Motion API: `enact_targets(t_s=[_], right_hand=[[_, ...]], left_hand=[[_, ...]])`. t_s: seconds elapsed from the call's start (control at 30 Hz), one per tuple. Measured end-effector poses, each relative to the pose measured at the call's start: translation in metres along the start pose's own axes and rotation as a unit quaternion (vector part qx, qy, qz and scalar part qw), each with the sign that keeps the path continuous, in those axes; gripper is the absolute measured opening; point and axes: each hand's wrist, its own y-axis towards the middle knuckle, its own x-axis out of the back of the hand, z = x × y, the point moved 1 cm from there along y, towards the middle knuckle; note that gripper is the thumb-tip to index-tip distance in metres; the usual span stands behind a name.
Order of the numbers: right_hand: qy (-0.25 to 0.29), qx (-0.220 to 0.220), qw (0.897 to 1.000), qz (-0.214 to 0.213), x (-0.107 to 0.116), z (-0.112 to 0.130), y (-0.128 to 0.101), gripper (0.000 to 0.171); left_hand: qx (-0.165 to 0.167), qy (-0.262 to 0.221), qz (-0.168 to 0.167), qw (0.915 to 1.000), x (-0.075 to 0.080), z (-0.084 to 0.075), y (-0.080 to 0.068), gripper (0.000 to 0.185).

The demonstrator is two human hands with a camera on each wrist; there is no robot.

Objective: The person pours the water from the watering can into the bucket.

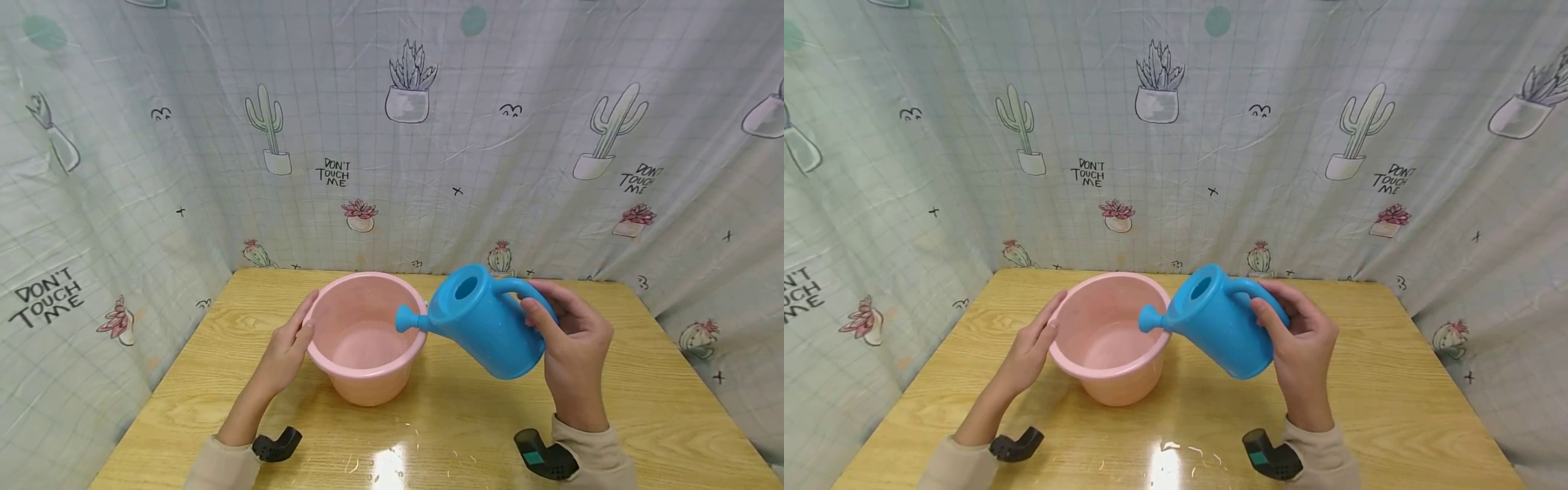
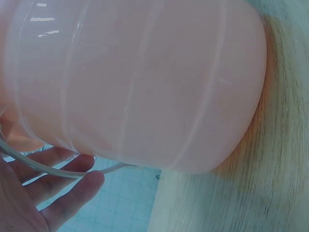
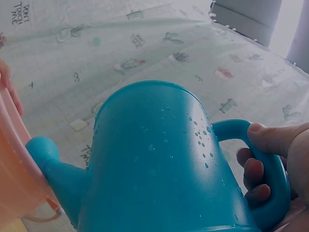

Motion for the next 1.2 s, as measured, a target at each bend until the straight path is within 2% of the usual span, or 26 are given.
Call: enact_targets(t_s=[0.23, 0.53, 0.7, 1.1, 1.2], right_hand=[[0.024, 0.024, 0.999, 0.011, -0.0009, -0.0004, -0.0003, 0.026], [0.012, 0.013, 1.000, 0.007, -0.0024, 0.0002, 0.0007, 0.026], [0.041, 0.032, 0.999, 0.014, -0.0030, -0.0006, -0.0007, 0.027], [0.007, 0.024, 1.000, 0.011, -0.0002, -0.0013, -0.0007, 0.026], [0.019, 0.028, 0.999, 0.010, 0.0004, -0.0015, -0.0015, 0.026]], left_hand=[[0.002, 0.000, -0.001, 1.0000, 0.0006, -0.0021, -0.0011, 0.050], [0.002, -0.001, -0.003, 1.0000, 0.0026, -0.0036, -0.0009, 0.050], [0.003, -0.007, 0.003, 1.0000, 0.0024, -0.0046, -0.0011, 0.050], [0.000, -0.004, 0.000, 1.0000, 0.0005, -0.0042, -0.0007, 0.050], [0.001, -0.004, 0.001, 1.0000, 0.0003, -0.0045, -0.0011, 0.049]])
